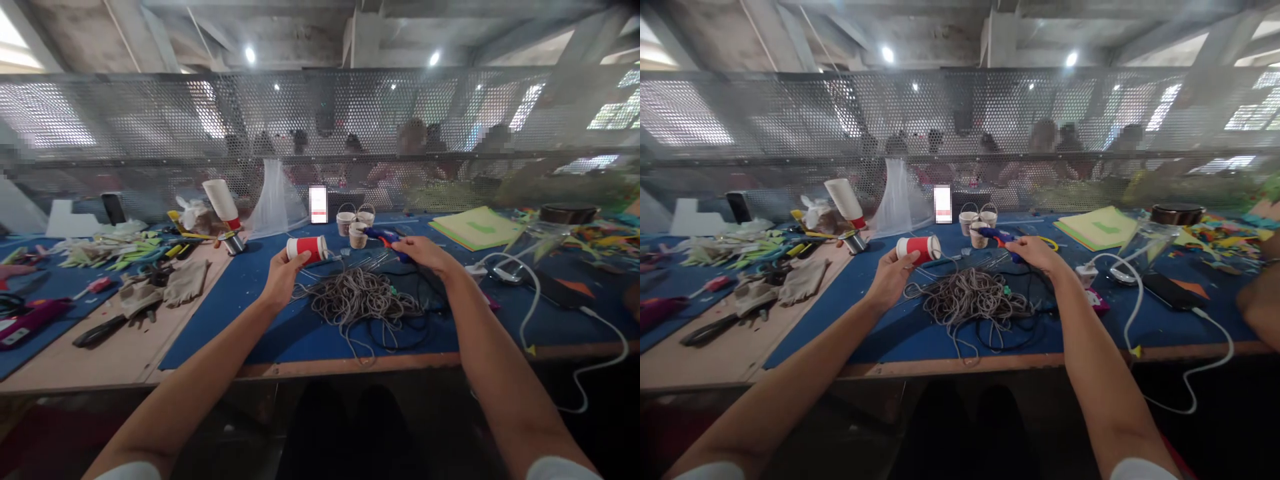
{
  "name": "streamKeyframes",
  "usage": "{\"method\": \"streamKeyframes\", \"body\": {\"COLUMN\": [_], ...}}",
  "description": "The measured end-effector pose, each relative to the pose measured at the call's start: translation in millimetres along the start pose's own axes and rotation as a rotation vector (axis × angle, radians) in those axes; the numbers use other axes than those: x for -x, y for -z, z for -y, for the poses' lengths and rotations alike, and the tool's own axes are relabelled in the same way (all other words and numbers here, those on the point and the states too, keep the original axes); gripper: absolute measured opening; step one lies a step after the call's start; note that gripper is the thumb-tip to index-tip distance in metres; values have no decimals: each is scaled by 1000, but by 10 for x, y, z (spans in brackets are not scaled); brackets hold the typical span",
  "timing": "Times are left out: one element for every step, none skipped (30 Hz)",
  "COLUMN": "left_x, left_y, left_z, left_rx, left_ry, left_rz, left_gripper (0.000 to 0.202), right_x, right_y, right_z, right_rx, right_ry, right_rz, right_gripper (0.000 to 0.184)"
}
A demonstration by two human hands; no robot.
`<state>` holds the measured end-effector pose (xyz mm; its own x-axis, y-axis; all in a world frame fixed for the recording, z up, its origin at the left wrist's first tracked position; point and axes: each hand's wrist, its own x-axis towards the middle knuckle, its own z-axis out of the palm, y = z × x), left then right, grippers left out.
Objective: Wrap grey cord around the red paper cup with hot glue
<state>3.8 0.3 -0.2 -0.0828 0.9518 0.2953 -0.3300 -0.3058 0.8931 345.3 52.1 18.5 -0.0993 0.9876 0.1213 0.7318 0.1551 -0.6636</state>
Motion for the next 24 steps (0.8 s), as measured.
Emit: {"method": "streamKeyframes", "body": {"left_x": [-2,-5,-8,-12,-15,-19,-22,-24,-26,-26,-25,-25,-24,-24,-24,-25,-26,-28,-30,-32,-34,-37,-39,-42], "left_y": [3,7,11,15,20,25,30,35,39,42,44,46,47,46,46,45,44,45,47,50,56,63,70,77], "left_z": [2,6,11,17,25,34,42,50,57,63,67,69,69,69,67,66,66,67,70,74,81,88,95,102], "left_rx": [1,3,7,10,13,13,12,8,3,-3,-10,-16,-23,-30,-37,-45,-54,-65,-78,-92,-104,-115,-125,-134], "left_ry": [2,3,3,0,-3,-6,-10,-12,-14,-15,-17,-19,-23,-29,-33,-35,-38,-38,-40,-43,-46,-51,-56,-61], "left_rz": [0,0,-2,-5,-6,-6,-4,-1,2,5,5,4,3,1,-1,-3,-6,-11,-17,-20,-20,-19,-14,-12], "left_gripper": [33,33,32,32,31,31,31,32,32,33,33,32,31,30,30,29,30,31,32,32,33,34,34,35], "right_x": [40,80,119,155,189,219,246,270,290,308,323,335,346,354,362,369,375,381,387,393,399,405,409,413], "right_y": [-10,-35,-73,-121,-175,-230,-284,-333,-378,-417,-452,-484,-513,-540,-566,-590,-613,-634,-653,-671,-688,-704,-720,-737], "right_z": [65,136,208,280,349,413,472,524,570,608,640,666,684,697,705,710,714,716,718,721,722,723,722,719], "right_rx": [-164,-319,-436,-518,-603,-677,-730,-770,-796,-802,-795,-777,-746,-704,-652,-598,-546,-504,-478,-468,-464,-456,-442,-421], "right_ry": [25,61,106,148,189,231,270,306,324,335,346,355,360,362,355,339,320,303,294,297,306,318,328,337], "right_rz": [-13,-22,-20,-17,-30,-29,-32,-37,-26,-13,-14,-25,-50,-82,-111,-135,-151,-160,-161,-154,-145,-134,-127,-127], "right_gripper": [43,43,42,41,40,37,35,33,31,30,30,29,29,29,28,28,28,30,32,34,36,37,37,37]}}
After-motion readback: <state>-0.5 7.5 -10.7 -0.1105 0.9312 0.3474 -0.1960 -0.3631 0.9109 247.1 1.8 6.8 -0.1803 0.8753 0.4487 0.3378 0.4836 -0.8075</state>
